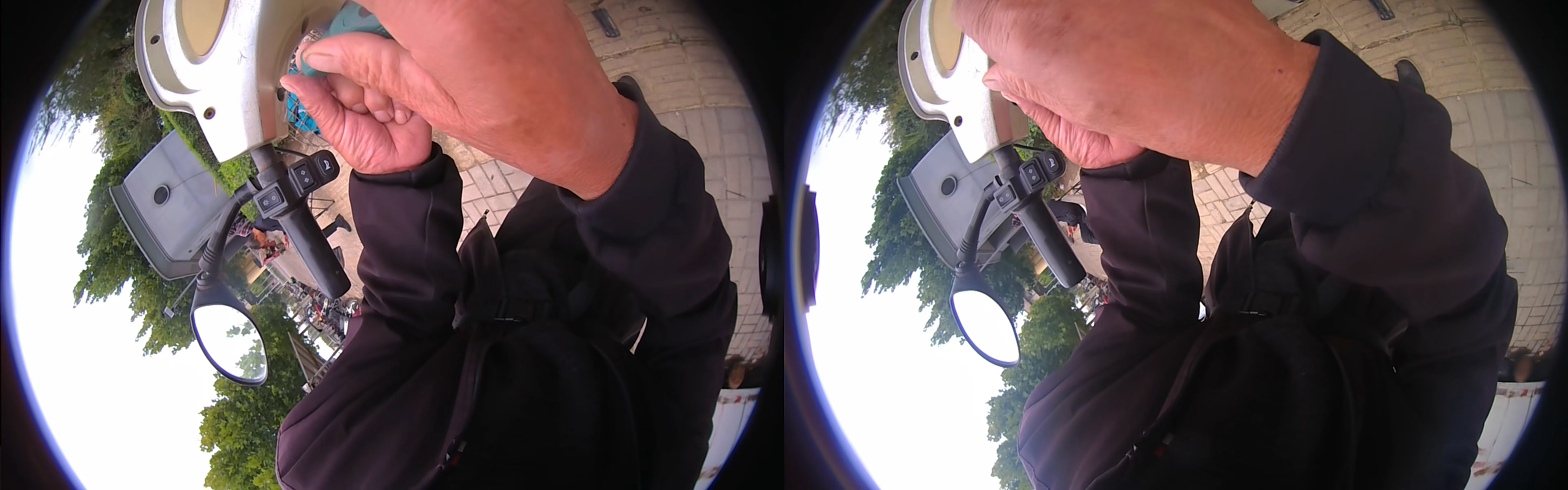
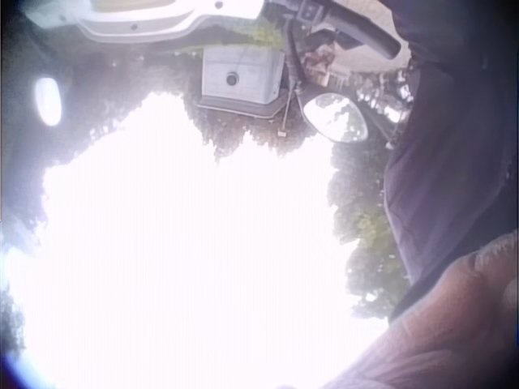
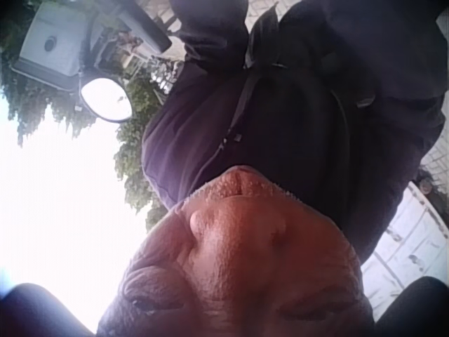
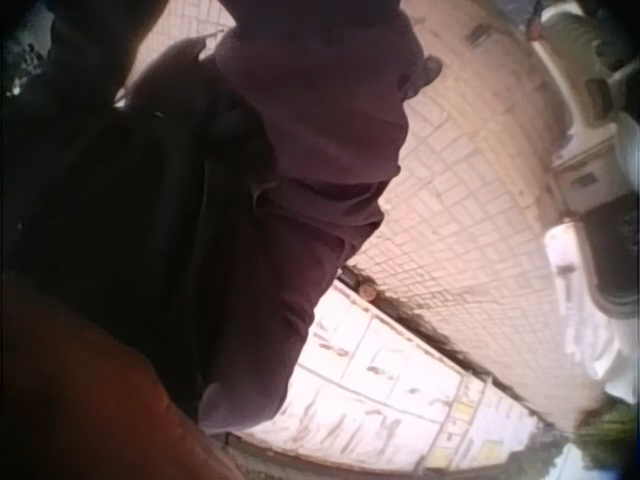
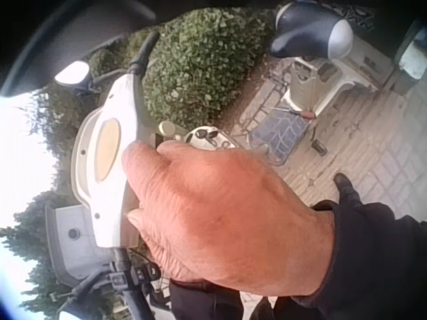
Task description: The person uses a screwdriver to loosen and remove screws from the front panel of a scooter's handlebar assembly. They repeatedly insert the screwdriver, turn it, and remove screws, then reinsert the screwdriver to continue the process.
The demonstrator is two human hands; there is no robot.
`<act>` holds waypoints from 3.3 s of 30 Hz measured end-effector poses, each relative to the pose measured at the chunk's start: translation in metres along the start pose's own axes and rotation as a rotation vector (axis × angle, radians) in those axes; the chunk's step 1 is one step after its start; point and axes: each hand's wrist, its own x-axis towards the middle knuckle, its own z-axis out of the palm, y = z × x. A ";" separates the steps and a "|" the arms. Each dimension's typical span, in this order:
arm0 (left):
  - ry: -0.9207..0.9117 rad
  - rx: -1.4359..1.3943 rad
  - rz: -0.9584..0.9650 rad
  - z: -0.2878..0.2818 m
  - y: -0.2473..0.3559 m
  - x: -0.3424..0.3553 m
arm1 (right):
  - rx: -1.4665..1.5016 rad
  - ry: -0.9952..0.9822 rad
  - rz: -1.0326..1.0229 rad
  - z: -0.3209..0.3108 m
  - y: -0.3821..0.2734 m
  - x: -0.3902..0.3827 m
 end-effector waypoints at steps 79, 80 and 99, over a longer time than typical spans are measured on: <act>-0.458 -0.121 0.030 -0.013 -0.013 0.004 | 0.211 0.185 0.122 0.011 0.012 -0.016; -0.450 -0.111 0.007 -0.013 -0.011 0.003 | 0.212 0.187 0.126 0.010 0.013 -0.015; -0.350 -0.344 -0.021 -0.030 -0.013 0.016 | 0.227 0.194 0.152 0.004 0.012 -0.018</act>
